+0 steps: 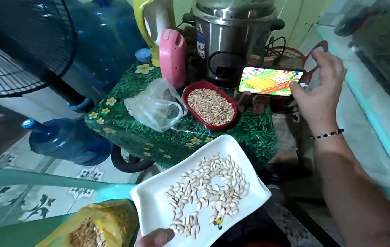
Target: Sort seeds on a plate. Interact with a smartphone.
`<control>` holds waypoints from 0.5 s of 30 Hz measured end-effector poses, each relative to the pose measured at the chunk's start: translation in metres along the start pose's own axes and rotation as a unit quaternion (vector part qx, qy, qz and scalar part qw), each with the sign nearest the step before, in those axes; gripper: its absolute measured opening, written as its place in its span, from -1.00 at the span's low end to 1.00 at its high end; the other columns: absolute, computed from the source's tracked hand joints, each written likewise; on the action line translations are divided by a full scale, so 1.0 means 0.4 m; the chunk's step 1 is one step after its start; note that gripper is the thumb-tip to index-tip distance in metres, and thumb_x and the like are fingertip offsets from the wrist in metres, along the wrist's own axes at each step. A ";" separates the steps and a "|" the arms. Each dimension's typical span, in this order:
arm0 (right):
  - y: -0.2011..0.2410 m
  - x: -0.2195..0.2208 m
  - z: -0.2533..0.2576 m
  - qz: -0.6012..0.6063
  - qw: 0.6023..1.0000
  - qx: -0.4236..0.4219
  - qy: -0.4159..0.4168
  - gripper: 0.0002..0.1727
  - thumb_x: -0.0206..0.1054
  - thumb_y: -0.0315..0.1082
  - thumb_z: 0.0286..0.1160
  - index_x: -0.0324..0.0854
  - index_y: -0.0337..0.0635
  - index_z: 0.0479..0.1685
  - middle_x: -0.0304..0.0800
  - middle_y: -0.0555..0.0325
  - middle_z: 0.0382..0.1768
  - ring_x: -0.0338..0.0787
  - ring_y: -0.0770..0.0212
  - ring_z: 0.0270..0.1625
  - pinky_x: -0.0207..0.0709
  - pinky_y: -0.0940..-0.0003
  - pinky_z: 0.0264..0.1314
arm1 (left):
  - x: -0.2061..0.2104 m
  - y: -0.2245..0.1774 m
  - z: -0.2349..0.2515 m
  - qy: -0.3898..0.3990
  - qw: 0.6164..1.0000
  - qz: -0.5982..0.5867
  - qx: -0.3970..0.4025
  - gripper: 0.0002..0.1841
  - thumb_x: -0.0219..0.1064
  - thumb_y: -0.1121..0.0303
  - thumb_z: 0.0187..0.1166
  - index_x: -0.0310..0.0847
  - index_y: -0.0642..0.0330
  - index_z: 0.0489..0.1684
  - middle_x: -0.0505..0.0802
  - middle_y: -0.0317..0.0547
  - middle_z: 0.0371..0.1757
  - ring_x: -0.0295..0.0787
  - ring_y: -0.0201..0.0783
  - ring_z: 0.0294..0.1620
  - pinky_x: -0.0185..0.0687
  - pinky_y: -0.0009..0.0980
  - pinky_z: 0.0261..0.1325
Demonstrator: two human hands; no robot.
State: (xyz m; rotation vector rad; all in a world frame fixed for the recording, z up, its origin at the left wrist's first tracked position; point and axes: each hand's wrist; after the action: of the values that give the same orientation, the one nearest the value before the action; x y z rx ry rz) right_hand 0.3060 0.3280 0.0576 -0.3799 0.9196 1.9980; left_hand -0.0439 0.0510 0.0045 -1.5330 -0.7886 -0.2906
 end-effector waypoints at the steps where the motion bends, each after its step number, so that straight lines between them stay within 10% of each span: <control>1: -0.020 0.002 -0.004 0.021 0.999 0.025 0.003 -0.15 0.52 -0.21 0.37 0.33 -0.19 0.75 0.33 -0.35 0.67 0.32 -0.29 0.71 0.28 -0.14 0.68 | 0.006 0.001 0.006 0.000 1.000 -0.001 0.005 -0.77 0.45 0.43 0.19 0.83 -0.08 -0.21 0.95 -0.27 -0.30 0.91 -0.47 -0.26 0.85 -0.44 -0.13; 7: -0.096 0.024 -0.017 0.128 0.985 0.097 0.059 0.08 0.55 -0.37 0.35 -0.07 -0.14 0.92 0.29 -0.17 0.75 0.44 0.09 0.70 0.44 0.27 0.64 | 0.033 0.008 0.043 -0.011 1.000 -0.001 0.001 -0.76 0.51 0.39 0.11 0.80 -0.05 -0.23 0.95 -0.25 -0.30 0.92 -0.43 -0.26 0.87 -0.38 -0.15; 15: -0.138 0.028 -0.018 0.027 0.995 0.037 0.087 0.02 0.57 -0.25 0.33 0.12 0.09 0.90 0.56 0.01 0.60 0.45 -0.10 0.68 -0.11 -0.49 0.73 | 0.059 0.019 0.068 -0.008 1.000 0.010 -0.003 -0.79 0.49 0.40 0.13 0.82 -0.04 -0.27 0.95 -0.25 -0.33 0.91 -0.44 -0.28 0.86 -0.40 -0.16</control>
State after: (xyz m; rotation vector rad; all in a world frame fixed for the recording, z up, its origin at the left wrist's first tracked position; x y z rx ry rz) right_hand 0.3443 0.3481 0.0207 -0.4988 1.1194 1.9970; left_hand -0.0293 0.0845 0.0094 -1.5489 -0.7867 -0.2661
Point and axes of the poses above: each hand's wrist, its own z-axis towards the middle knuckle, its own x-axis out of the palm, y = z × x
